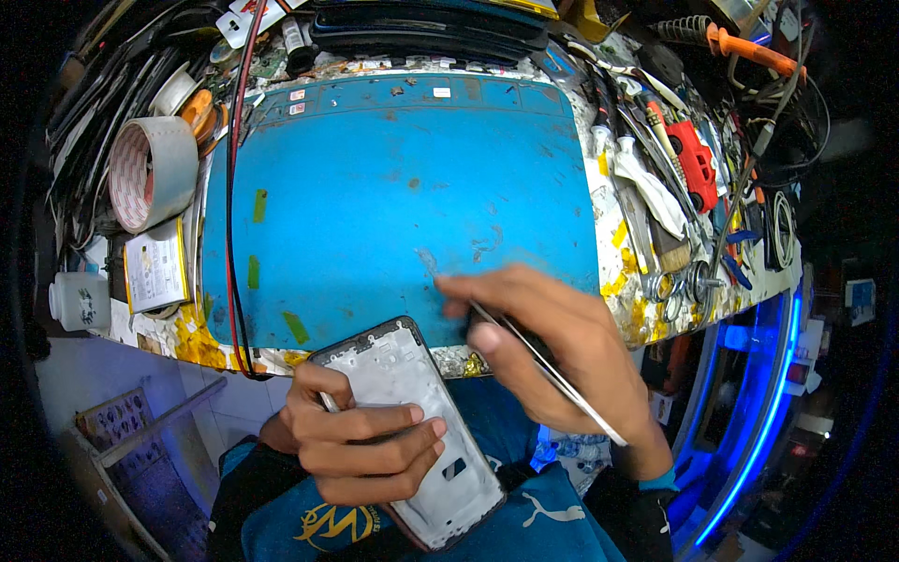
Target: The person scrapes adhesive residue from the inner surface of a smartphone back cover using a metal prying tool, then wipes the surface with a cloth. The person rotates the cover to access different edges and continues scraping and wiping until the surface appears clean.
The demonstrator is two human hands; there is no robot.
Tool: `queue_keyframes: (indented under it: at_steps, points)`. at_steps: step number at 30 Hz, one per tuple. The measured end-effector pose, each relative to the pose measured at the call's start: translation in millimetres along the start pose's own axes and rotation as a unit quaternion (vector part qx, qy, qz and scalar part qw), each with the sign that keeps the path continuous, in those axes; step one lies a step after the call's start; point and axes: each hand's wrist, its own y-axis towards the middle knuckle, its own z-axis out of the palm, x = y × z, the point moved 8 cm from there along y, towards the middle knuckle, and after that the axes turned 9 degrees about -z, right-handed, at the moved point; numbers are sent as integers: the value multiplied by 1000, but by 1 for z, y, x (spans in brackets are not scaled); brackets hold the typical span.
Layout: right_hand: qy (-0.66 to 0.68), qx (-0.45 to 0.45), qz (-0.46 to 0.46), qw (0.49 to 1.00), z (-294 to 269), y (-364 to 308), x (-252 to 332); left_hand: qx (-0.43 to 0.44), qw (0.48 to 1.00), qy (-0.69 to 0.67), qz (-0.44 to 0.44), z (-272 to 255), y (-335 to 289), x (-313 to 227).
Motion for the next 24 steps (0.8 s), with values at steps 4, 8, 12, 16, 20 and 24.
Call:
queue_keyframes:
  at_steps: [4,8,12,16,20,24]
  points:
    - [63,-55,32,996,-1,-24,-8,27,999,10,-25,0,7,3]
    - [-69,-9,-68,995,5,-33,1,77,992,88,-52,12,13,-9]
    - [-76,-37,-119,989,5,-29,3,78,984,111,-113,16,13,-12]
    - [-24,-37,-105,994,4,-25,-2,78,981,143,-109,16,13,-15]
    - [18,-11,-92,996,2,-26,-7,94,969,178,-141,23,14,-20]
    - [14,-7,-107,994,3,-25,-7,89,960,200,-175,25,13,-22]
